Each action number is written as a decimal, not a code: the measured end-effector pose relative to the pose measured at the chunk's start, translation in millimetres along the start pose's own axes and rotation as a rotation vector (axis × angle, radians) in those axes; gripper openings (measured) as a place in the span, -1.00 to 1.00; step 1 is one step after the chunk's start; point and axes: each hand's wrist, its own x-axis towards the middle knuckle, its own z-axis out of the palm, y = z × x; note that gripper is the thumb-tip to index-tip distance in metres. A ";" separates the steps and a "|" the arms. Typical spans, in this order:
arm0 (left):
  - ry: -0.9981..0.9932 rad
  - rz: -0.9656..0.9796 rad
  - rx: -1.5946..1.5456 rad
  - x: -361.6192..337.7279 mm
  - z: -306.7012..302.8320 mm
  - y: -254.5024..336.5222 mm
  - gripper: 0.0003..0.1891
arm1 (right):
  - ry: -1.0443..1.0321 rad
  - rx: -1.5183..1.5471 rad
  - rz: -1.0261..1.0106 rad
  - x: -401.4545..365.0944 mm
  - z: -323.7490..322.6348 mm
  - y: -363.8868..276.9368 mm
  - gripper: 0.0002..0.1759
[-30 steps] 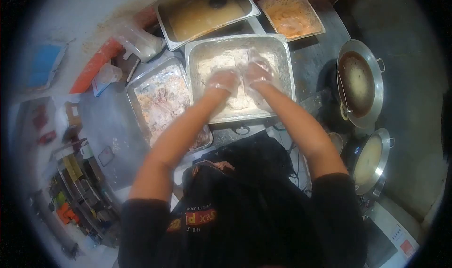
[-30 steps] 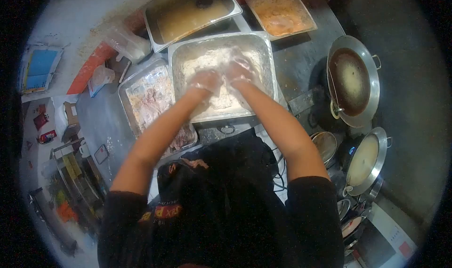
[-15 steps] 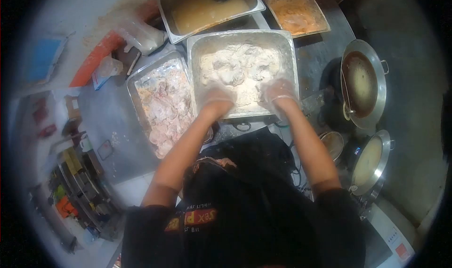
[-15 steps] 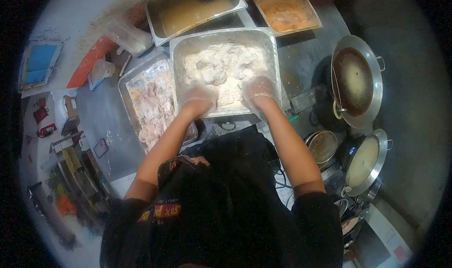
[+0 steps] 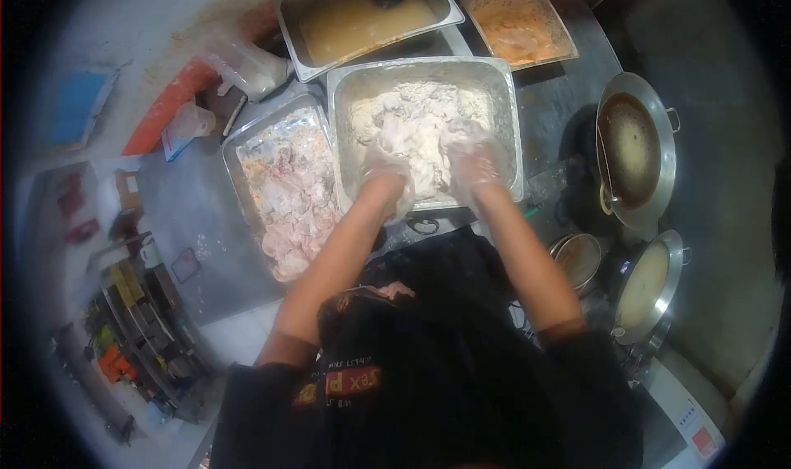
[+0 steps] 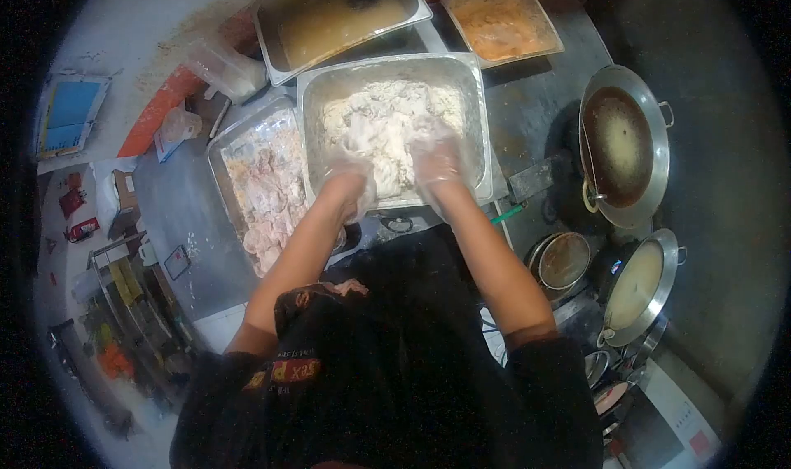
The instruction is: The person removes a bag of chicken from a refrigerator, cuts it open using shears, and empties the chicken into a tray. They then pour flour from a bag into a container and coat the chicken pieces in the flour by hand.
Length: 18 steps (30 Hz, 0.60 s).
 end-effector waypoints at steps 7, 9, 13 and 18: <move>0.218 0.576 1.182 1.0 2.7 18.6 -0.37 | -0.275 -0.455 0.072 83.8 -9.6 36.9 -0.28; 0.132 0.347 1.400 36.1 13.1 -5.1 -0.47 | -0.096 -0.502 -0.019 84.3 9.9 30.8 -0.30; 0.044 0.327 1.920 101.9 20.5 -90.1 -0.55 | -0.348 -0.577 -0.018 92.6 11.3 23.1 -0.42; 0.291 0.525 0.694 11.6 -6.6 19.3 -0.47 | -0.315 -0.808 -0.254 68.9 29.7 38.4 -0.46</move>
